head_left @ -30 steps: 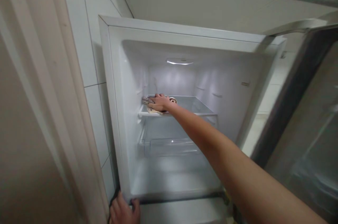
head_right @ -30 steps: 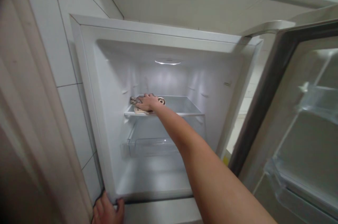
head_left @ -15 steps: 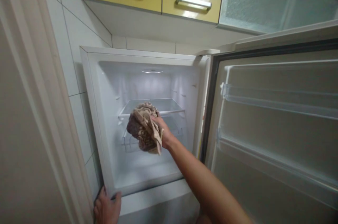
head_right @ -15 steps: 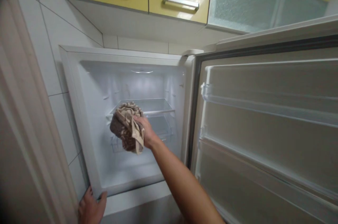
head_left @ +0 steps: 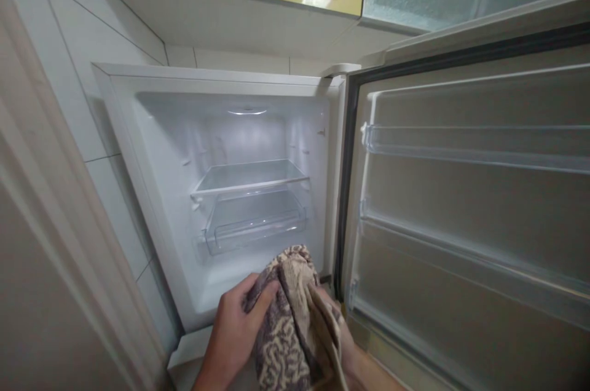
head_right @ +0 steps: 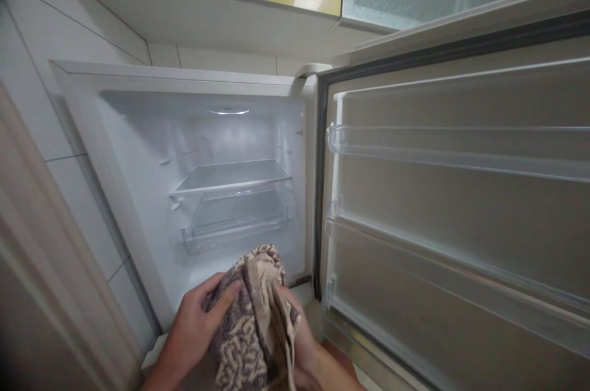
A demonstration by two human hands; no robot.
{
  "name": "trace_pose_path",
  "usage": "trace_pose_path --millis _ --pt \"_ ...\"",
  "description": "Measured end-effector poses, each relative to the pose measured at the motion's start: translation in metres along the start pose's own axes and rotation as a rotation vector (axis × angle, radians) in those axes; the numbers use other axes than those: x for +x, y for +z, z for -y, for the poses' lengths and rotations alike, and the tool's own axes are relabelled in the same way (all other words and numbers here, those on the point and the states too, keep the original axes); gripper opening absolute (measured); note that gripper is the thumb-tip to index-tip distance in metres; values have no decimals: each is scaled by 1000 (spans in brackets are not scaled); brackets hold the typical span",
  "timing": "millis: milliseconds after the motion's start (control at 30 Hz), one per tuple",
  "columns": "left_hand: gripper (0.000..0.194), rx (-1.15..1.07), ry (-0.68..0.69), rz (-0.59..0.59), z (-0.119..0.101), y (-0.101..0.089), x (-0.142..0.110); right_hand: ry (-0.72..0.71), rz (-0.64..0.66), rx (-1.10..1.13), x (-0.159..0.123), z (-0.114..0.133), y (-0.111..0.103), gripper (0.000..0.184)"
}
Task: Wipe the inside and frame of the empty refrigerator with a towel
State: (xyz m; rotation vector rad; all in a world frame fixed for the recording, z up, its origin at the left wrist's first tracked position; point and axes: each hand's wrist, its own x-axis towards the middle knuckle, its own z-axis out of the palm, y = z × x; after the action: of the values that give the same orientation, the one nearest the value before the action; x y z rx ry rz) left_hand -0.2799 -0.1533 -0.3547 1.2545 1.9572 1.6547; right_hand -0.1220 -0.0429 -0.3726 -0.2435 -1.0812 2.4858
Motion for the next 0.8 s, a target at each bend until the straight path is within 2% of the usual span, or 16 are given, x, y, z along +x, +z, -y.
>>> trace_pose_path --millis 100,233,300,367,433,500,567,667,800 --pt "52 134 29 37 -14 9 -4 2 -64 -37 -22 4 -21 69" --pt "46 165 57 229 -26 16 -12 -200 -207 -329 -35 15 -43 84" --pt "44 154 56 256 -29 16 -14 -228 -270 -467 -36 22 -43 80" --pt "49 137 27 227 -28 15 -14 -251 -306 -534 -35 28 -38 70" --pt "51 103 6 222 -24 11 -15 -280 -316 -538 -33 33 -32 63" --pt "49 66 1 271 -19 6 -16 -288 -311 -504 -31 34 -30 58" --pt "49 56 -15 330 -16 0 -18 -277 -268 -462 -28 32 -31 55" --pt "60 90 -72 398 -13 -6 -20 -268 -201 -458 -26 28 -36 54" --pt "41 126 -60 400 -13 -7 -19 -388 -190 -712 -27 30 -41 67"
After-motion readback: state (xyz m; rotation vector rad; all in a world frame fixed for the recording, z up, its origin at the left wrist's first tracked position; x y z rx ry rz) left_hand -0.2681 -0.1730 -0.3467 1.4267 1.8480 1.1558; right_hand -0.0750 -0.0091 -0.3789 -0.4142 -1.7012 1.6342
